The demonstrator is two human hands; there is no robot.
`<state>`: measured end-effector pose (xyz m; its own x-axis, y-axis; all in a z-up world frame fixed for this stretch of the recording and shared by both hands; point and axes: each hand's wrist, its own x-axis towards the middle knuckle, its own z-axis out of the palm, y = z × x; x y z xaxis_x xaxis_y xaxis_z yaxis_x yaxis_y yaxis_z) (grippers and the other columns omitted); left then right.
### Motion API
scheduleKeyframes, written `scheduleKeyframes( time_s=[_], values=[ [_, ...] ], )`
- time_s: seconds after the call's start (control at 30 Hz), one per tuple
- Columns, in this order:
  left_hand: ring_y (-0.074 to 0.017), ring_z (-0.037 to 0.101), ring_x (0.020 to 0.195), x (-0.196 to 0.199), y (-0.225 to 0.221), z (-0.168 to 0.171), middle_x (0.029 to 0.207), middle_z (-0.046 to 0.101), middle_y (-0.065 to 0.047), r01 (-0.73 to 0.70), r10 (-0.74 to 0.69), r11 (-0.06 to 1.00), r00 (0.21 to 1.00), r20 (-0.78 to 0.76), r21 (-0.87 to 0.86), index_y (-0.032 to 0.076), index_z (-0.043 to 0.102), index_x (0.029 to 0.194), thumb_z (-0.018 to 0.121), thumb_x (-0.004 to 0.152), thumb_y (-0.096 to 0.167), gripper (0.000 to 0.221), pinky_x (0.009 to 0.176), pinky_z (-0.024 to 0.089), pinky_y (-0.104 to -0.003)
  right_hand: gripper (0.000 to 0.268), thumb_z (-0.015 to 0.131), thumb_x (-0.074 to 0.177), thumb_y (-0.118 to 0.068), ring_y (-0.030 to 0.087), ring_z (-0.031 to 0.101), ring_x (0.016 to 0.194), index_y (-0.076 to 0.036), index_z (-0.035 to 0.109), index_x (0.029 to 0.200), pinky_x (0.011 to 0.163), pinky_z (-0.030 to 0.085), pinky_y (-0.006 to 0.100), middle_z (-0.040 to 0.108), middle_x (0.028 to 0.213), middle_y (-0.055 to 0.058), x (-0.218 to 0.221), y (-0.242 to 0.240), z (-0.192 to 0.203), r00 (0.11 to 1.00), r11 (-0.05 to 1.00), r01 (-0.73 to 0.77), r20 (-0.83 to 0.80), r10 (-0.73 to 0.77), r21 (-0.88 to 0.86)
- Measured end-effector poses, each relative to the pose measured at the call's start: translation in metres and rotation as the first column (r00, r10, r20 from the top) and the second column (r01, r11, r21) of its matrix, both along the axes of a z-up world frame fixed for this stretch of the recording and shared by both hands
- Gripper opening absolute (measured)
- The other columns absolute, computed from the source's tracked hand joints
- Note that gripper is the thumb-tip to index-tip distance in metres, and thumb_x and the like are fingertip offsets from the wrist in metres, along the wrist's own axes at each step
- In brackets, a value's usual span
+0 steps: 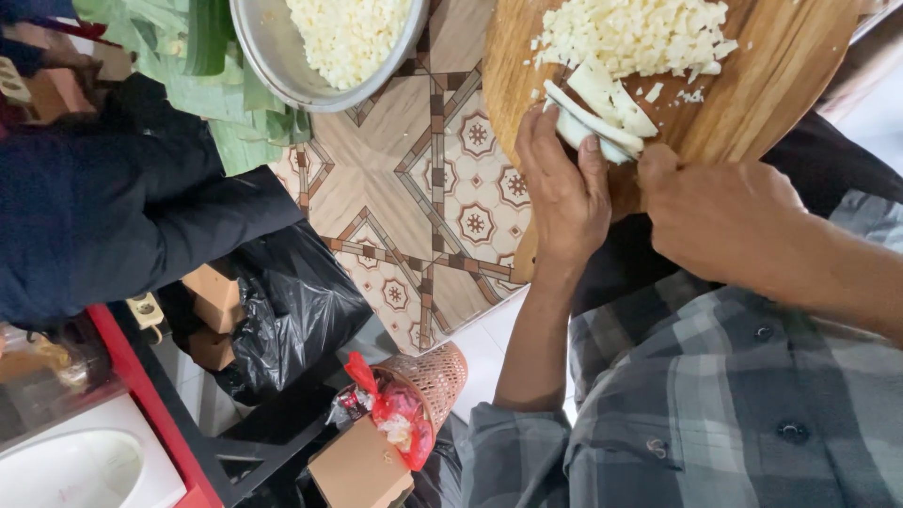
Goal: Chopping and dicing white vegetables into fine pieces on a wooden cutting board using a knife
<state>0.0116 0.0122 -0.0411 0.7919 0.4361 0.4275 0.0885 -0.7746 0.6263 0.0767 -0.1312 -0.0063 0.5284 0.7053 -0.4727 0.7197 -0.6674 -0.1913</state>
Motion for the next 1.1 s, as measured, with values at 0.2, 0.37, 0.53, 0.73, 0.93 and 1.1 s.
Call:
scheduleKeyframes(
  time_s=[0.2,0.37,0.53,0.73,0.93,1.1],
  values=[
    [-0.0438,0.044,0.138,-0.001,0.001,0.000,0.143,0.042,-0.031,0.008,-0.008,1.000,0.999,0.034,-0.014,-0.008,0.037,0.141,0.044,0.110,0.022,0.044,0.126,0.037,-0.052,0.028,0.047,0.095,-0.021,0.046,0.080,0.075,-0.003,0.047,0.117,0.050,0.054,0.058,0.077,0.085,0.012,-0.004,-0.010,-0.008,0.998,0.997,-0.056,-0.030,0.054,-0.058],
    [-0.0417,0.041,0.140,-0.002,0.001,-0.001,0.144,0.040,-0.029,0.002,-0.001,0.998,1.000,0.019,-0.058,-0.006,0.038,0.143,0.039,0.111,0.022,0.043,0.127,0.035,-0.052,0.031,0.042,0.093,-0.018,0.045,0.080,0.079,-0.006,0.043,0.121,0.061,0.058,0.053,0.080,0.085,0.017,0.008,-0.024,0.000,1.000,0.996,-0.016,-0.027,0.014,-0.089],
    [-0.0395,0.042,0.140,-0.002,0.000,-0.002,0.140,0.042,-0.027,-0.014,0.016,0.997,0.999,0.032,-0.075,-0.004,0.040,0.144,0.039,0.112,0.019,0.039,0.128,0.036,-0.051,0.019,0.040,0.100,-0.016,0.036,0.071,0.052,-0.008,0.041,0.117,0.049,0.051,0.044,0.071,0.059,0.009,0.008,-0.023,0.013,0.997,0.998,-0.026,-0.077,0.022,-0.049],
    [-0.0401,0.044,0.137,-0.002,0.002,-0.004,0.142,0.043,-0.027,-0.002,0.007,0.996,0.998,0.063,-0.085,-0.005,0.038,0.141,0.044,0.110,0.020,0.040,0.124,0.038,-0.050,0.023,0.037,0.097,-0.020,0.052,0.077,0.083,-0.009,0.039,0.117,0.072,0.059,0.059,0.079,0.088,0.023,0.001,-0.008,0.031,0.970,0.991,0.112,-0.208,-0.126,-0.076],
    [-0.0414,0.043,0.137,-0.001,0.002,-0.001,0.140,0.042,-0.027,0.003,0.001,0.995,0.999,0.042,-0.096,-0.006,0.038,0.139,0.042,0.110,0.020,0.039,0.124,0.038,-0.051,0.021,0.034,0.103,-0.023,0.044,0.079,0.076,-0.008,0.040,0.117,0.066,0.057,0.053,0.079,0.085,0.015,-0.001,-0.003,0.028,0.981,0.996,0.068,-0.175,-0.078,-0.064],
    [-0.0423,0.043,0.139,-0.003,0.004,-0.005,0.142,0.042,-0.029,0.014,-0.011,0.997,0.999,0.034,-0.081,-0.007,0.037,0.141,0.044,0.110,0.022,0.043,0.127,0.036,-0.051,0.027,0.039,0.096,-0.022,0.049,0.078,0.084,-0.008,0.041,0.118,0.068,0.061,0.055,0.079,0.089,0.022,-0.001,0.002,0.015,0.995,0.998,0.025,-0.094,-0.031,-0.062]
  ],
)
